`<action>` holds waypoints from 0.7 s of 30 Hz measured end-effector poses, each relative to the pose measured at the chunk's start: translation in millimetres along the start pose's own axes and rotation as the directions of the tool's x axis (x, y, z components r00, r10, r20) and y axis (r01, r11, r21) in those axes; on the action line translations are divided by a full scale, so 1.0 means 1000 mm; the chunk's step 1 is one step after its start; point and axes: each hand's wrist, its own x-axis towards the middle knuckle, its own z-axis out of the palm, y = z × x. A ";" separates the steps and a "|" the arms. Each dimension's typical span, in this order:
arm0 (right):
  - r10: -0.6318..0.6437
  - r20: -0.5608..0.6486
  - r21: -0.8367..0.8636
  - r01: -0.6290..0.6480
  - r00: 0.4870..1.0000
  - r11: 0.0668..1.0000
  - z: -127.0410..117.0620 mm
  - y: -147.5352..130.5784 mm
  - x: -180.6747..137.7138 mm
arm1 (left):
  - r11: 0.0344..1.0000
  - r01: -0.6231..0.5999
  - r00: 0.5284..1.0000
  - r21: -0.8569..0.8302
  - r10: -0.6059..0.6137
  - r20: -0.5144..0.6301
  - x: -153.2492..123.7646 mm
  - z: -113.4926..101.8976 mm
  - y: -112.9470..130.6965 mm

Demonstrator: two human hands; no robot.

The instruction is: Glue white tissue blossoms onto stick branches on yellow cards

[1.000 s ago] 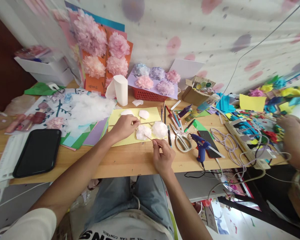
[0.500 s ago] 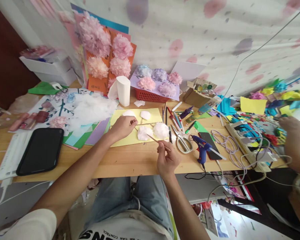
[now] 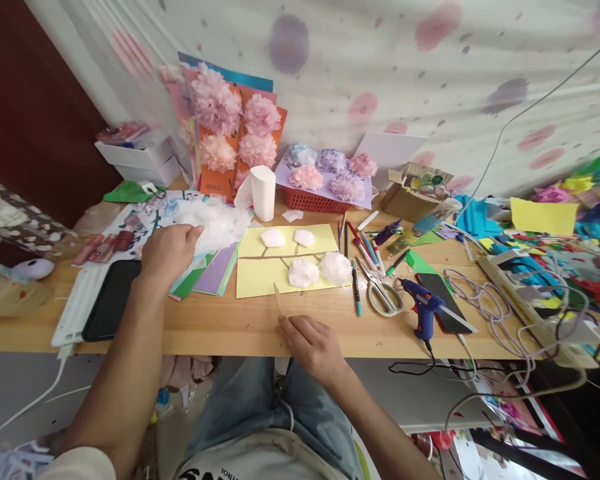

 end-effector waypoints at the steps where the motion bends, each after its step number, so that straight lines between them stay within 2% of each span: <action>1: -0.004 0.031 -0.017 0.004 1.000 1.000 0.004 -0.002 0.001 | 0.999 0.022 1.000 0.040 -0.023 0.015 -0.003 0.001 -0.003; 6: 0.090 0.190 -0.069 -0.078 0.978 0.995 0.006 -0.009 0.007 | 0.992 0.021 0.995 0.124 -0.032 0.090 -0.018 0.018 -0.019; 10: 0.135 0.272 -0.022 -0.134 0.953 0.991 -0.001 -0.011 0.011 | 0.992 0.060 0.997 0.109 -0.066 0.046 -0.034 0.031 -0.027; 16: 0.160 0.261 0.035 -0.176 0.952 0.984 -0.003 -0.011 0.011 | 0.999 -0.009 0.997 0.052 0.012 -0.077 -0.043 0.048 -0.032; 21: 0.192 0.217 0.049 -0.208 0.957 0.977 0.000 -0.012 0.010 | 0.995 -0.103 0.990 0.013 0.103 -0.095 -0.035 0.053 -0.035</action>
